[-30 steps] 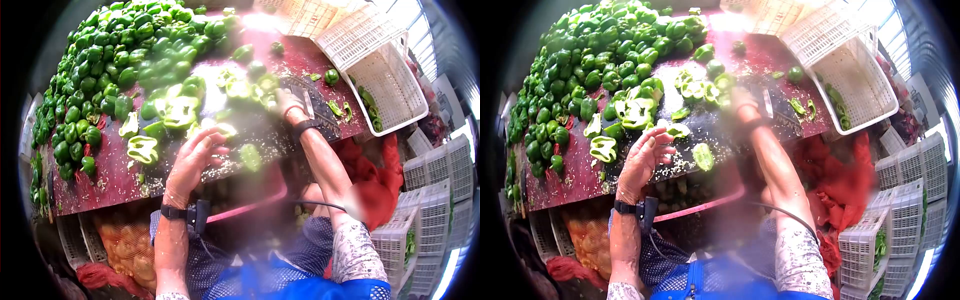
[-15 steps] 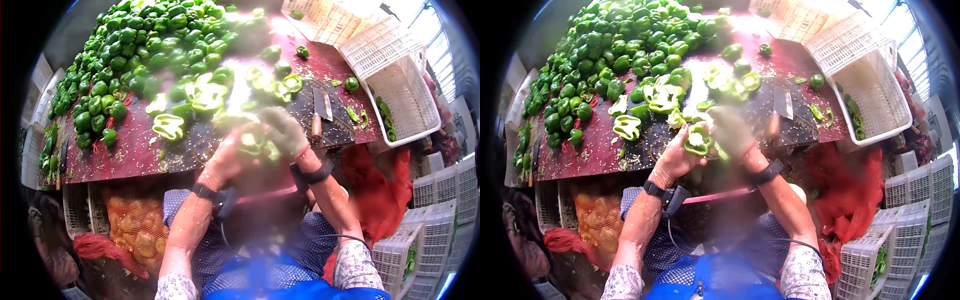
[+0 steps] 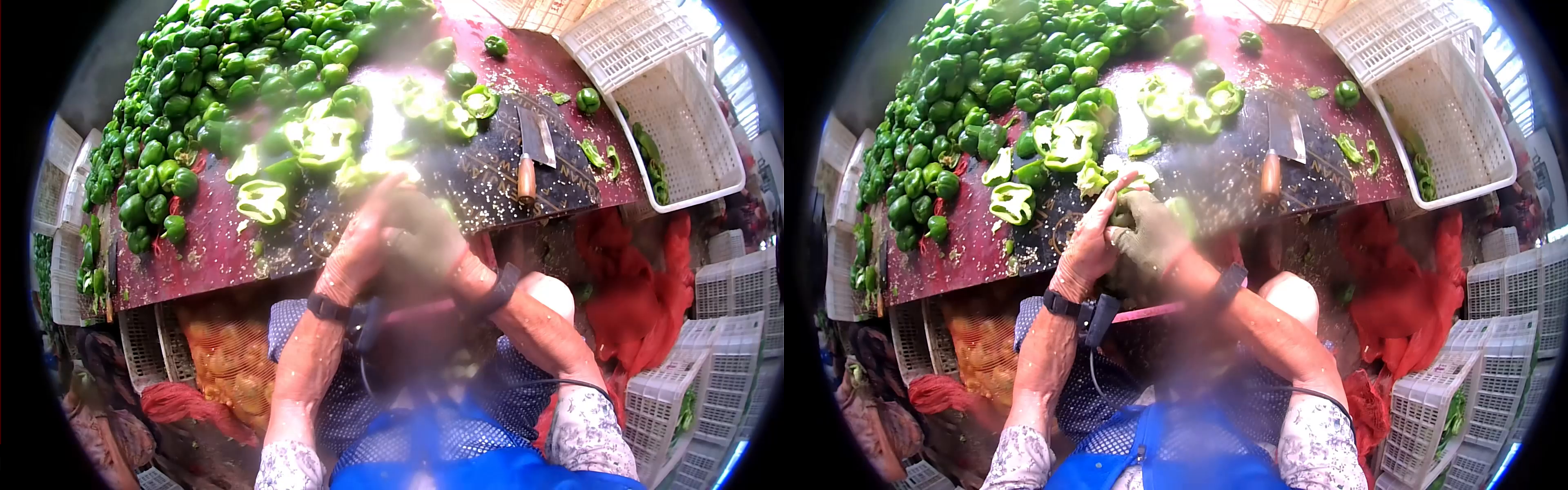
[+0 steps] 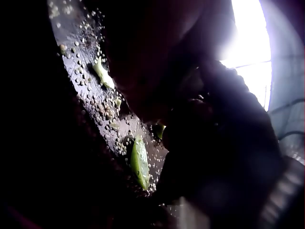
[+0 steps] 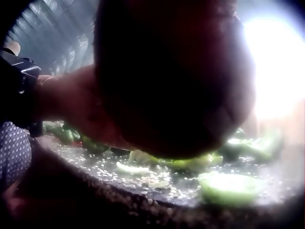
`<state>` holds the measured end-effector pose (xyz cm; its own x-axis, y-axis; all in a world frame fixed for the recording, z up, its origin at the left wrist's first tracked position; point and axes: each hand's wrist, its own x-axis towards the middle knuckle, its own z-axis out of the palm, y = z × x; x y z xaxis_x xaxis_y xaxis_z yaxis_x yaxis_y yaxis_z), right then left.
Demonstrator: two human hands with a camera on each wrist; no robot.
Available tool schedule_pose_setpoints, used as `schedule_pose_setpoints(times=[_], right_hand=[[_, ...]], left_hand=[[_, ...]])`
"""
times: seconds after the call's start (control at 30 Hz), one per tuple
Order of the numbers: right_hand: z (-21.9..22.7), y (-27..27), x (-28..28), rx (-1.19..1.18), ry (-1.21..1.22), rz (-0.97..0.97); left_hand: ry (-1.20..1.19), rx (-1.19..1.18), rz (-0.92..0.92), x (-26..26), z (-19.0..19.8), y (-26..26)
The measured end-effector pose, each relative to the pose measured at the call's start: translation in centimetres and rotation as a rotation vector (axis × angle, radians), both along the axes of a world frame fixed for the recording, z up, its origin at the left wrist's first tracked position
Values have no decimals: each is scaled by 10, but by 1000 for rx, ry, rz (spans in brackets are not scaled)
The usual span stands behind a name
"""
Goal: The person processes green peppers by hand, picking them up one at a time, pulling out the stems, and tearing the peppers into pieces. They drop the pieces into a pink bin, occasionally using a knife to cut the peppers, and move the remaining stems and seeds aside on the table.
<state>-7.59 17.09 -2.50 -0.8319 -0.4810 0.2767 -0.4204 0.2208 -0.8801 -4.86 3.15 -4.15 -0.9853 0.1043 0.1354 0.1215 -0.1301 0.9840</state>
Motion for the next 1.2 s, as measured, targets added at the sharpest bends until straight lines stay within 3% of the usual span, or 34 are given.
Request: schedule_pose_setpoints(times=[0.1,0.23,0.27,0.33,0.37,0.4,0.5,0.57,0.63,0.67,0.7,0.77,0.8,0.83,0.9,0.93,0.97,1.03,1.1,1.13,1.2], right_hand=[[1,-4,4,-29,-54,59],[25,15,-5,260,-267,453],[35,22,-2,279,-128,550],[22,24,-13,305,208,372],[27,24,-15,285,251,265],[34,22,-8,127,80,109],[39,14,-7,202,180,-5],[13,6,-18,323,237,63],[19,6,-17,449,237,83],[33,8,-12,572,227,75],[28,12,-14,586,219,69],[11,16,-28,623,225,60],[7,16,-26,445,71,30],[6,13,-26,451,4,84],[10,7,-30,410,-77,163],[11,10,-36,366,-79,121],[12,16,-48,339,-78,51],[11,31,-91,378,-123,-175],[13,39,-122,443,3,-401],[-1,44,-131,484,245,-481],[-10,40,-139,582,409,-546]], left_hand=[[-58,73,26,1,14,-6],[-126,338,72,1,18,-15],[-159,464,85,0,21,-20],[-243,740,-17,0,25,-29],[-245,731,-15,4,35,-22],[-246,723,8,4,30,-21],[-270,663,49,2,18,-12],[-19,114,52,4,13,-7],[89,-154,154,12,47,-4],[391,-675,370,4,49,-15],[470,-1040,570,5,65,-17],[591,-1066,627,27,108,-4],[731,-930,597,31,119,10],[732,-978,473,32,121,13],[502,-854,292,3,65,3],[327,-644,293,-2,46,-11],[361,-563,395,0,40,-21],[-35,87,335,11,66,-34],[-58,497,130,3,52,-47],[-115,548,103,3,49,-46],[-168,596,64,6,48,-41]])
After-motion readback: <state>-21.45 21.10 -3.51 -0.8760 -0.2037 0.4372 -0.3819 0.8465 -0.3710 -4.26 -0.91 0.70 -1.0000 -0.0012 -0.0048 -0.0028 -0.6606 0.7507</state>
